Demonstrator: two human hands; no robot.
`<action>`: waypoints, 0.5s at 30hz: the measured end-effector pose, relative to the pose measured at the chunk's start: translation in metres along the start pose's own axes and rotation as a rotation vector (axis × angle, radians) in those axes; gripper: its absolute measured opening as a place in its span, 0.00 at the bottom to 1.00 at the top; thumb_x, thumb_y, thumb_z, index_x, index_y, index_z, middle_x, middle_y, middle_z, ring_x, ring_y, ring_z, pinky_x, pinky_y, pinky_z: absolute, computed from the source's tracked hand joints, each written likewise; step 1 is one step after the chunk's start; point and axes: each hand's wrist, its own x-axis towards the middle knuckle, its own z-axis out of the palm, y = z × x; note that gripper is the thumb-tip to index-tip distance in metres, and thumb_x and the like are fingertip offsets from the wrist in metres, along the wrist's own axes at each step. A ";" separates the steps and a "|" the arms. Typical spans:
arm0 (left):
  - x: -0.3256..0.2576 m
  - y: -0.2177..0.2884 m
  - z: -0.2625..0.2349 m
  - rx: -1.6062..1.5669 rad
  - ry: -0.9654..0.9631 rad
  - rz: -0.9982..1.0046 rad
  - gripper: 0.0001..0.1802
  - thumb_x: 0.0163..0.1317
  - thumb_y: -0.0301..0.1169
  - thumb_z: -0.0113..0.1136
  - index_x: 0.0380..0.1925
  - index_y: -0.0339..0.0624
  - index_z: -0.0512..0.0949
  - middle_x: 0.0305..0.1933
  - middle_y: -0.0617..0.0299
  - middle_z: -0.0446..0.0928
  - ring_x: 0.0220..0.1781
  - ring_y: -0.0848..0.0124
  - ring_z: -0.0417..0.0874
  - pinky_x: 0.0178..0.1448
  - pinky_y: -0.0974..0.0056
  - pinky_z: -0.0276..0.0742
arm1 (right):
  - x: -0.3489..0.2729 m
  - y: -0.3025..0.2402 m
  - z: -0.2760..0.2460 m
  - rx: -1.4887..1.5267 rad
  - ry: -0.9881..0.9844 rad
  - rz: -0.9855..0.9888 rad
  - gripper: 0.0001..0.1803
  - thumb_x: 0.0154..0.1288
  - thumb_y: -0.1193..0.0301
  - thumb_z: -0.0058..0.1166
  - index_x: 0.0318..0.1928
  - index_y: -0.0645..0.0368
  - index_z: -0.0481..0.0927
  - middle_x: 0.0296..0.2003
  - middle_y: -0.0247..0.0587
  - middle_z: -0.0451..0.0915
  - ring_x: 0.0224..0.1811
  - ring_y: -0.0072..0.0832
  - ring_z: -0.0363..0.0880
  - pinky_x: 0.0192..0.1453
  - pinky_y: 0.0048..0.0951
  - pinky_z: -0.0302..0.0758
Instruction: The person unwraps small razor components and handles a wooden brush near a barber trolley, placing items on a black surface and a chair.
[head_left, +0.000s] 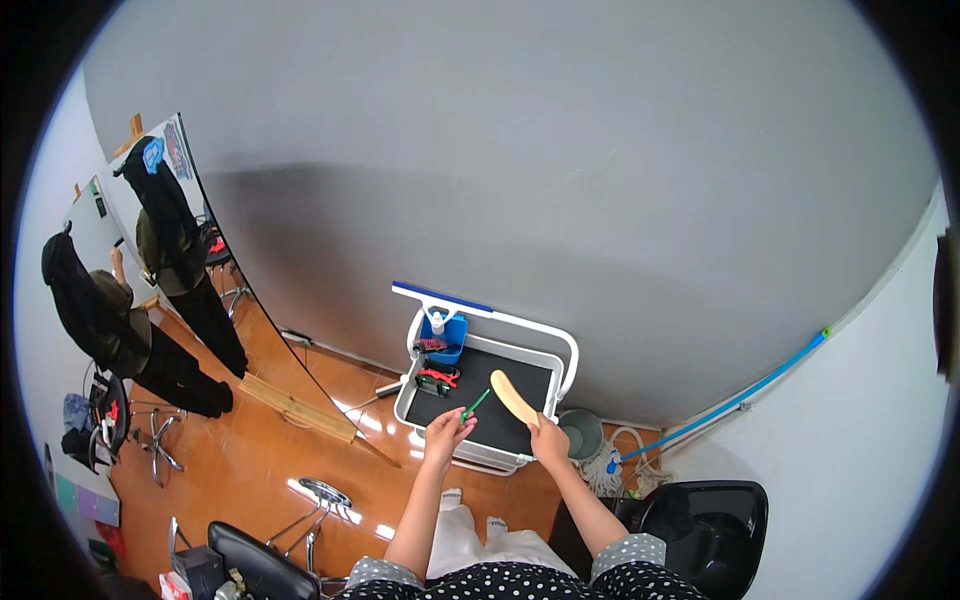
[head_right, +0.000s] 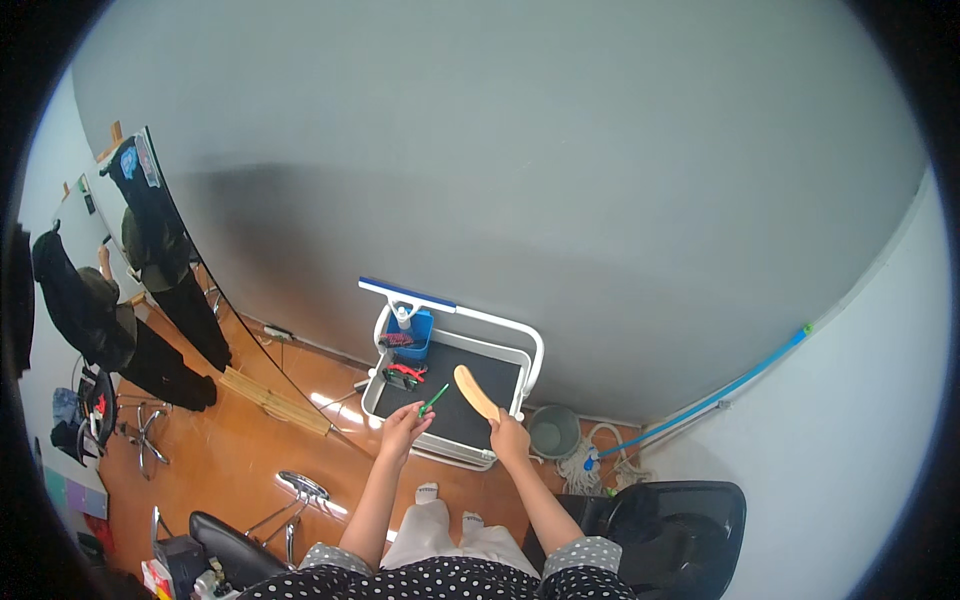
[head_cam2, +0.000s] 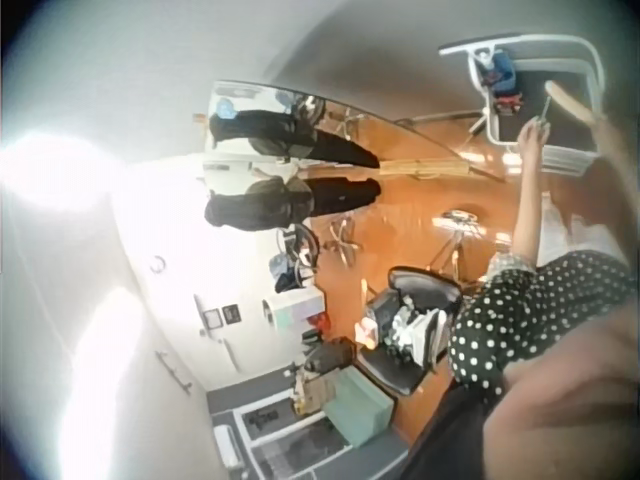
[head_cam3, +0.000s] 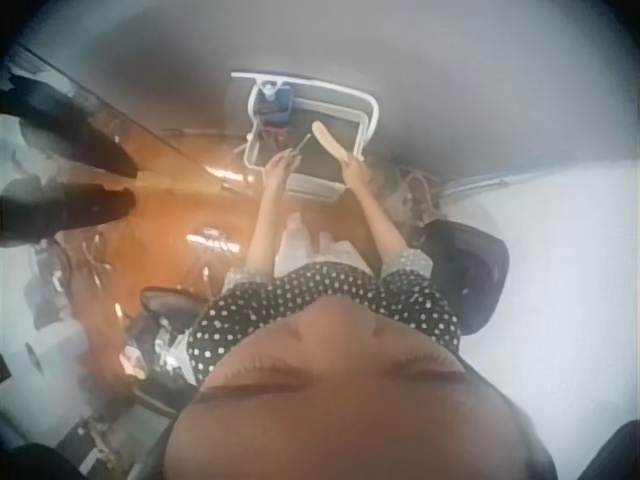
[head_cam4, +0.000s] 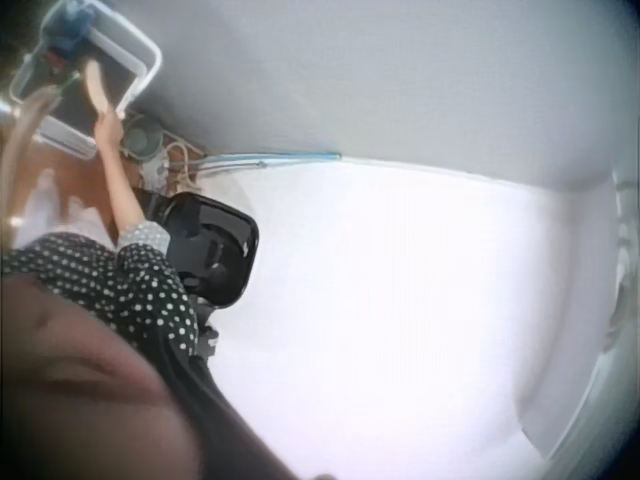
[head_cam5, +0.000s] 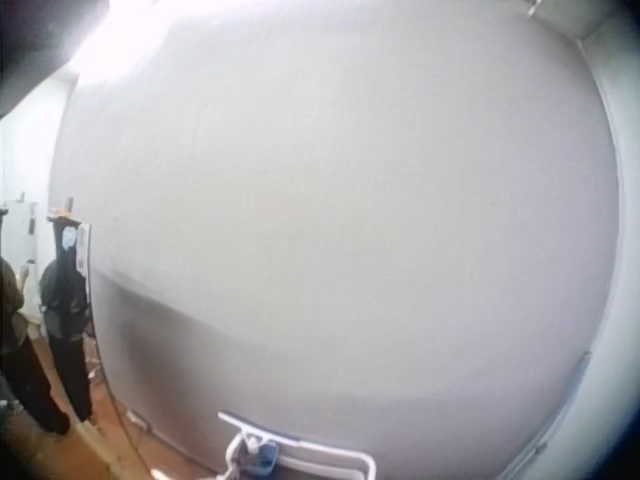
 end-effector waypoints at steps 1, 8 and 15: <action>-0.002 -0.008 -0.003 -0.013 0.004 -0.006 0.16 0.64 0.31 0.47 0.46 0.30 0.68 0.43 0.52 0.75 0.45 0.66 0.78 0.50 0.69 0.76 | -0.002 0.010 0.011 -0.028 -0.010 -0.032 0.18 0.59 0.66 0.48 0.50 0.58 0.72 0.33 0.52 0.78 0.37 0.46 0.77 0.38 0.42 0.72; -0.016 -0.048 -0.010 -0.075 0.037 -0.027 0.16 0.64 0.31 0.47 0.47 0.30 0.68 0.44 0.52 0.74 0.45 0.67 0.78 0.50 0.70 0.76 | -0.014 0.046 0.052 -0.288 -0.010 -0.205 0.24 0.51 0.76 0.48 0.53 0.54 0.72 0.35 0.40 0.73 0.42 0.34 0.71 0.44 0.36 0.64; -0.026 -0.058 -0.006 -0.069 0.047 -0.027 0.16 0.64 0.30 0.46 0.48 0.29 0.67 0.45 0.51 0.74 0.46 0.67 0.78 0.50 0.70 0.76 | -0.016 0.054 0.060 -0.369 0.081 -0.344 0.21 0.56 0.74 0.42 0.53 0.52 0.72 0.36 0.34 0.71 0.43 0.28 0.68 0.43 0.31 0.62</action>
